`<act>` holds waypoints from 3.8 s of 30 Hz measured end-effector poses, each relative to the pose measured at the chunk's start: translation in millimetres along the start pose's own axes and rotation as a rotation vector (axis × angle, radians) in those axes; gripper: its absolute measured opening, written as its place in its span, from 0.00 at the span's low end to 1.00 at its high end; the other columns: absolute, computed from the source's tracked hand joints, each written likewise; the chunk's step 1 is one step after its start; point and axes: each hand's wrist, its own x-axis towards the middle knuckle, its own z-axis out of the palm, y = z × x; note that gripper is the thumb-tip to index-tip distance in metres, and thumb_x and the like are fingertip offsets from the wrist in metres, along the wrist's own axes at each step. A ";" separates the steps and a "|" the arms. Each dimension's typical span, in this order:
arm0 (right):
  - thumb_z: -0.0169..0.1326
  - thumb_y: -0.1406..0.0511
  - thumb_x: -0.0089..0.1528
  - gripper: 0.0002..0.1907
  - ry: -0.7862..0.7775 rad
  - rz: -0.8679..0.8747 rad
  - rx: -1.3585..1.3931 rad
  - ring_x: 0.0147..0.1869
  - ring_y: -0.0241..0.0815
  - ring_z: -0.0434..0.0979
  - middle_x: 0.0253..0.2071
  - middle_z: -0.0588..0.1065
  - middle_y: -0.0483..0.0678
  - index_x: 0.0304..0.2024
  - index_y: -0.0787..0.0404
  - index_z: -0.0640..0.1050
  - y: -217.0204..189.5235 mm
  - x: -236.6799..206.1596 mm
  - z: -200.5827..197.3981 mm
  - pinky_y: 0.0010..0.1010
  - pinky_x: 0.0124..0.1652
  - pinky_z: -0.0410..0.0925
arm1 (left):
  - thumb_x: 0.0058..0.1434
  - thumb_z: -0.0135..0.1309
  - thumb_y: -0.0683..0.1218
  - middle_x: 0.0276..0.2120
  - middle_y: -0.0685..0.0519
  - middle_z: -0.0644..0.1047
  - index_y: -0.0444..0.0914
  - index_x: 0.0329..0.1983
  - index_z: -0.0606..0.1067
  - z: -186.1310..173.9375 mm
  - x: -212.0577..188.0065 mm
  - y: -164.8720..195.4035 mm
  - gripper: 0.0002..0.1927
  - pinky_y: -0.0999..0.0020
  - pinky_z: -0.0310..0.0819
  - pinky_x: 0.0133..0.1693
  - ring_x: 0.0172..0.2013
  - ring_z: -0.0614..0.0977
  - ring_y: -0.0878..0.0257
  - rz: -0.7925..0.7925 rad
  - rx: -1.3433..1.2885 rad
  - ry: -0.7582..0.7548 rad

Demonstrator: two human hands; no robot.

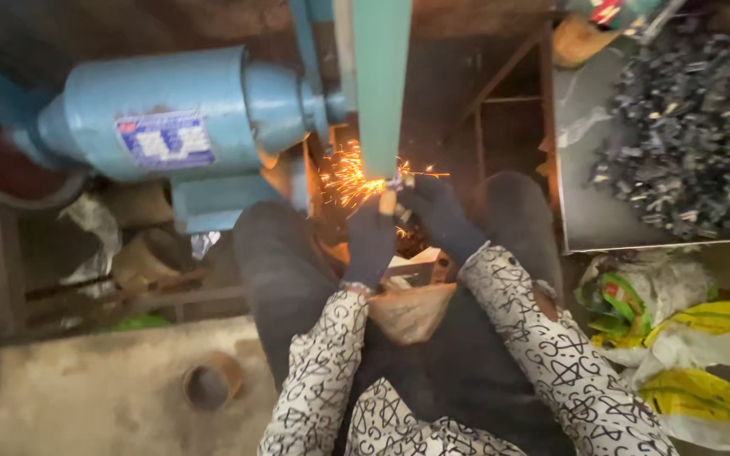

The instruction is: The person sits on the floor holding small metal components with gloved hands and presses them against a running belt grinder, producing sparks as edges are ground. Finished pieces are placed onto a metal tray holding a pile of similar ground parts, and new pieces are taken from a container to continue grinding.

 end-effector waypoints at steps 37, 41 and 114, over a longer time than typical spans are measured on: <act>0.55 0.61 0.67 0.11 -0.122 -0.029 -0.257 0.31 0.35 0.76 0.29 0.76 0.46 0.40 0.65 0.77 -26.3 -1.9 -28.0 0.33 0.33 0.71 | 0.70 0.52 0.51 0.27 0.51 0.79 0.34 0.42 0.80 4.8 0.2 24.2 0.15 0.63 0.73 0.35 0.29 0.79 0.64 -0.036 -0.124 0.161; 0.58 0.63 0.70 0.12 -0.013 -0.058 -0.464 0.34 0.39 0.72 0.32 0.75 0.52 0.43 0.68 0.76 -29.7 -11.4 -24.8 0.38 0.36 0.68 | 0.73 0.54 0.50 0.28 0.50 0.77 0.32 0.40 0.78 -9.7 -8.2 30.5 0.15 0.63 0.73 0.37 0.30 0.77 0.61 0.042 -0.031 0.097; 0.56 0.64 0.62 0.07 0.544 -0.491 -1.479 0.40 0.55 0.78 0.36 0.76 0.55 0.40 0.60 0.76 -56.5 -18.4 -79.9 0.46 0.38 0.70 | 0.70 0.48 0.58 0.36 0.47 0.80 0.35 0.52 0.78 1.9 -10.6 31.1 0.23 0.62 0.76 0.41 0.37 0.81 0.59 -0.255 -0.156 -0.418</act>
